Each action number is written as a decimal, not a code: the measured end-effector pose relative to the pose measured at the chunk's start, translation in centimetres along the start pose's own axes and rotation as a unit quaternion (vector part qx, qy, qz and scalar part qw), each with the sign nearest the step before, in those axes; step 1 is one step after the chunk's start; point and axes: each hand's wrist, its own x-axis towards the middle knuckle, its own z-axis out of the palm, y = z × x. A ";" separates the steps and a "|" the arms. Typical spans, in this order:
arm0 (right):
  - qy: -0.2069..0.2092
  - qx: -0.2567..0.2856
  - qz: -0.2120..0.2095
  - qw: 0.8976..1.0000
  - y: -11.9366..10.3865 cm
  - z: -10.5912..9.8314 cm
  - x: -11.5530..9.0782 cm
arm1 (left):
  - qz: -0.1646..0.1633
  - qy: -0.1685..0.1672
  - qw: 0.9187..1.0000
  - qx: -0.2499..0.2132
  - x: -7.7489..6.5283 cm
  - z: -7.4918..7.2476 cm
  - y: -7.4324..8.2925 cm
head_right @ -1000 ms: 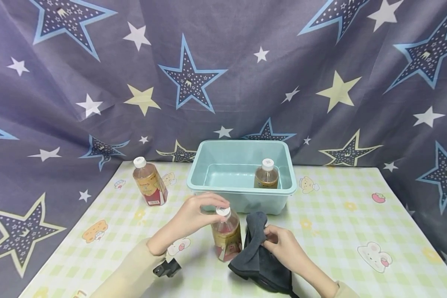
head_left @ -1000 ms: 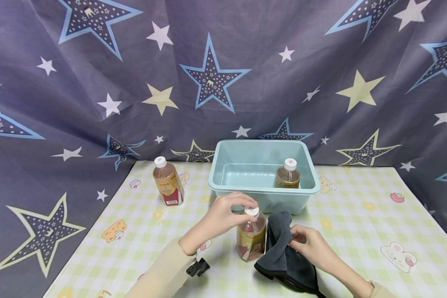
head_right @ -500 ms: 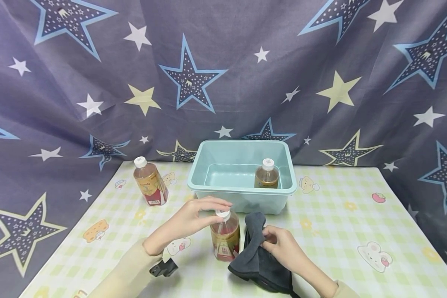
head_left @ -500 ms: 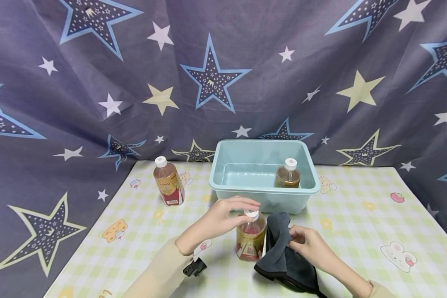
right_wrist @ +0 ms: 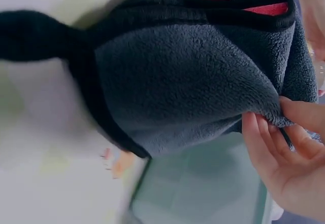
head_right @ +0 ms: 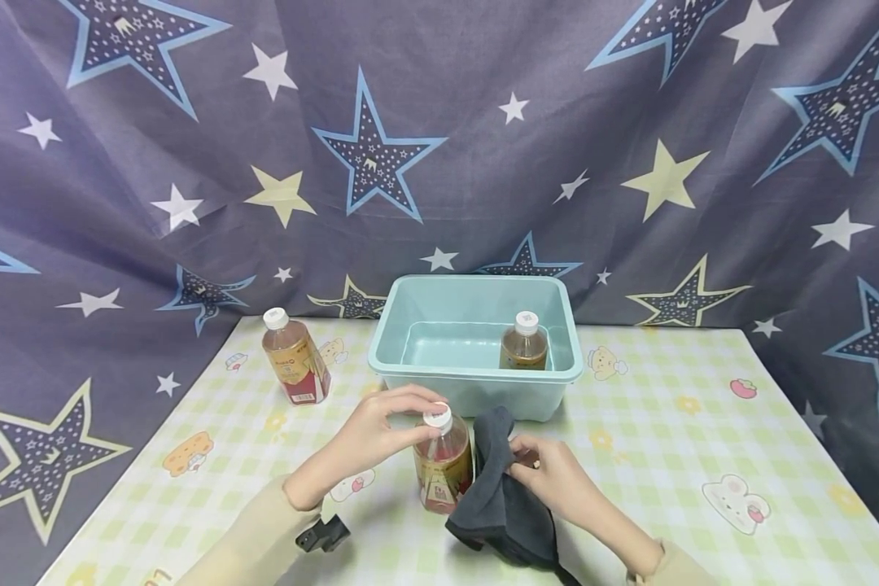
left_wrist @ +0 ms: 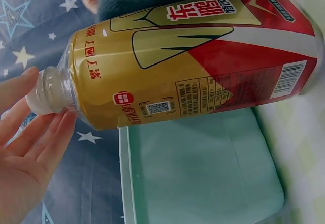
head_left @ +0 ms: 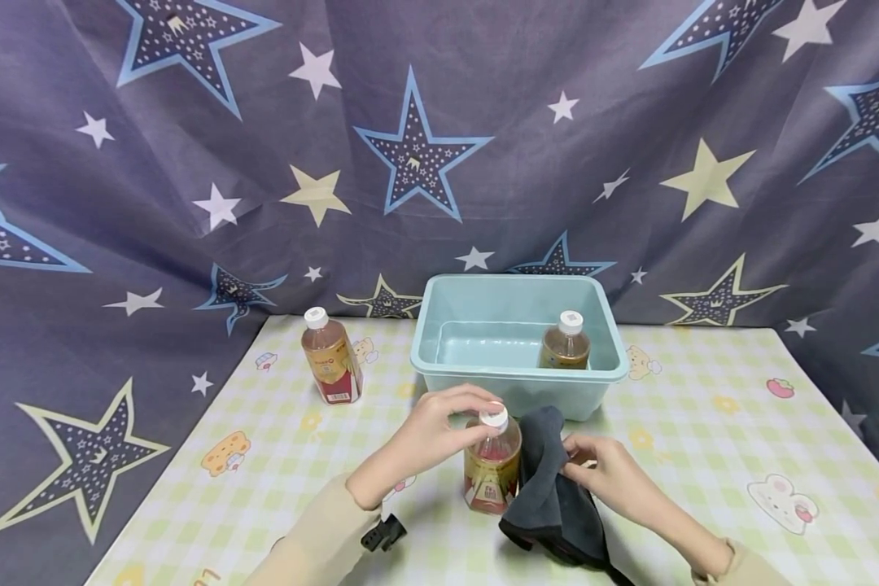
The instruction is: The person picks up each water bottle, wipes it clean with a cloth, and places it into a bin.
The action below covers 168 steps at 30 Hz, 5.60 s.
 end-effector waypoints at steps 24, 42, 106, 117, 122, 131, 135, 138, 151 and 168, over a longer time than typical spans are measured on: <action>0.022 -0.021 -0.047 0.998 -3.3 0.1 1.8 | 0.001 0.013 1.000 -0.007 0.3 -0.2 1.6; 0.015 -0.026 -0.073 0.997 0.0 2.3 2.0 | -0.001 0.015 1.000 -0.013 0.1 -0.3 1.9; -0.012 -0.049 -0.013 0.999 0.0 2.5 2.2 | -0.018 0.019 0.999 -0.024 -0.2 0.0 1.5; -0.040 -0.055 -0.007 0.998 1.4 3.7 2.3 | -0.028 0.013 0.999 -0.026 -0.8 0.9 -1.2; -0.052 -0.056 -0.002 0.997 1.7 4.1 2.3 | -0.026 0.011 0.999 -0.031 -0.9 0.8 -1.5; -0.041 -0.061 -0.003 0.997 1.7 3.9 2.2 | -0.025 0.014 0.999 -0.039 -0.9 0.9 -1.6; -0.031 -0.052 -0.012 0.998 1.1 3.5 1.9 | -0.024 0.014 0.999 -0.041 -0.9 0.9 -1.7; -0.022 -0.048 -0.016 0.998 0.3 2.9 1.8 | -0.016 0.015 0.999 -0.038 -0.9 0.9 -1.7; 0.017 -0.038 -0.045 0.998 -2.2 1.2 1.7 | -0.004 0.015 0.999 -0.034 -0.9 0.9 -1.8; -0.002 -0.056 -0.024 0.998 -0.7 2.1 2.2 | -0.020 0.013 0.999 -0.034 -1.0 0.9 -1.8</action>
